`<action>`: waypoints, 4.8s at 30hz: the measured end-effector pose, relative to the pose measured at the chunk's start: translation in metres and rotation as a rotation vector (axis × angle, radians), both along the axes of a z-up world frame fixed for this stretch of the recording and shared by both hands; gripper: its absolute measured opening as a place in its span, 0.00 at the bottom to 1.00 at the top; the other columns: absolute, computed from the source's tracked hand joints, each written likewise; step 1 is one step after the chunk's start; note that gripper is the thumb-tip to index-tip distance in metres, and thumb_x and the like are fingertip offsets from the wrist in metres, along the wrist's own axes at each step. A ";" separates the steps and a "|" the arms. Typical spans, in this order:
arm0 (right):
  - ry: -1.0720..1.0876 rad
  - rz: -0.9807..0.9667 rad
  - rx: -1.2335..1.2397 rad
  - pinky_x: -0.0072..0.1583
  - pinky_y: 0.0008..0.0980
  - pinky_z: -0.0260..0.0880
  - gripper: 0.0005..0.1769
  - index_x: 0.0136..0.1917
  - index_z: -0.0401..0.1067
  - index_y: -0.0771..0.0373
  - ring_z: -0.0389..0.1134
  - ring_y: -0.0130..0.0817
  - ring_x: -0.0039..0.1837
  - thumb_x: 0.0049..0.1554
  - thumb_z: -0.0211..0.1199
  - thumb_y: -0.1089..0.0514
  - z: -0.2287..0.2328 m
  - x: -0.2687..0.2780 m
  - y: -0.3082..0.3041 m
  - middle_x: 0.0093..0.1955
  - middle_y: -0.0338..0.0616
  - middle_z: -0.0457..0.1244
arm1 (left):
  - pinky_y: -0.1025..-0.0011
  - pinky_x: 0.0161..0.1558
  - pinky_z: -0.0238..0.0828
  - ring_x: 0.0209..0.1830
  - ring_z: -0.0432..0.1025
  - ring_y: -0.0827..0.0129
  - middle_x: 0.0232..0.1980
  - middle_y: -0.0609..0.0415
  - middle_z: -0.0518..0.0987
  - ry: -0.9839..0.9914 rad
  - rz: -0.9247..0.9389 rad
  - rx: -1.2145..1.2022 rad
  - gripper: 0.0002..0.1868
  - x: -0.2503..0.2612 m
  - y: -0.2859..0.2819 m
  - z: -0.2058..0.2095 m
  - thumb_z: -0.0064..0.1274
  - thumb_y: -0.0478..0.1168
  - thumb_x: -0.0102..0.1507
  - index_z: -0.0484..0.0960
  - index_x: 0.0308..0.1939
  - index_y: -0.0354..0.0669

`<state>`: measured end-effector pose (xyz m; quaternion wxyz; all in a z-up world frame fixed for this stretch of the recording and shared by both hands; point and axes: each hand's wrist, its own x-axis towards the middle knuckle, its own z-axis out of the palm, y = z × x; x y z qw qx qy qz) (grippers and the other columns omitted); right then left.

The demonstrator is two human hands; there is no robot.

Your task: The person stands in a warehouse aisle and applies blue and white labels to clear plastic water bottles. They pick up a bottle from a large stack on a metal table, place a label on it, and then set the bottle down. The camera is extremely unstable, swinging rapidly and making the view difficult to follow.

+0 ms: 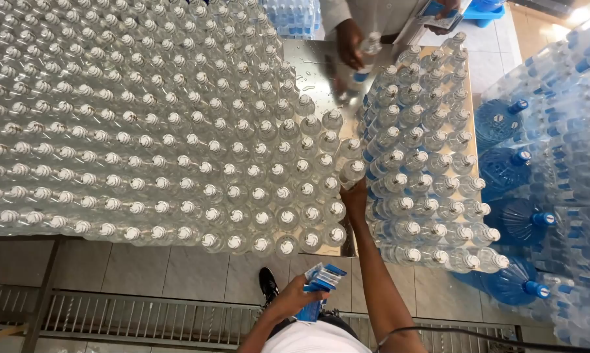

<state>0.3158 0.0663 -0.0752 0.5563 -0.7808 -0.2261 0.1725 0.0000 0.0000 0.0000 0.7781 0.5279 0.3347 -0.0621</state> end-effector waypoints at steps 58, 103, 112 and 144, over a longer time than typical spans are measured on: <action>0.234 0.330 0.219 0.83 0.54 0.58 0.58 0.88 0.41 0.66 0.42 0.55 0.90 0.58 0.73 0.76 -0.048 0.181 0.244 0.91 0.62 0.41 | 0.58 0.83 0.54 0.90 0.46 0.63 0.90 0.64 0.50 -0.004 -0.061 -0.004 0.41 -0.010 0.011 -0.065 0.64 0.48 0.66 0.66 0.82 0.53; 0.129 0.467 0.056 0.84 0.56 0.48 0.77 0.90 0.32 0.57 0.48 0.56 0.88 0.42 0.82 0.54 0.044 -0.024 0.014 0.90 0.56 0.44 | 0.59 0.71 0.67 0.84 0.61 0.53 0.92 0.53 0.36 0.078 -0.235 0.403 0.31 0.008 0.006 -0.049 0.63 0.47 0.69 0.75 0.76 0.56; 0.064 0.422 0.131 0.87 0.48 0.37 0.77 0.90 0.34 0.55 0.29 0.46 0.93 0.43 0.85 0.60 0.003 0.022 0.065 0.95 0.44 0.24 | 0.58 0.73 0.65 0.88 0.52 0.53 0.92 0.51 0.37 0.089 -0.209 0.406 0.28 0.000 0.010 -0.047 0.64 0.46 0.69 0.77 0.71 0.43; 0.161 0.316 0.135 0.81 0.53 0.58 0.64 0.84 0.50 0.61 0.60 0.55 0.82 0.42 0.81 0.62 -0.002 0.107 0.212 0.81 0.56 0.59 | 0.61 0.82 0.49 0.88 0.52 0.58 0.88 0.54 0.58 0.270 -0.147 0.172 0.46 -0.019 0.013 -0.108 0.65 0.56 0.66 0.61 0.86 0.61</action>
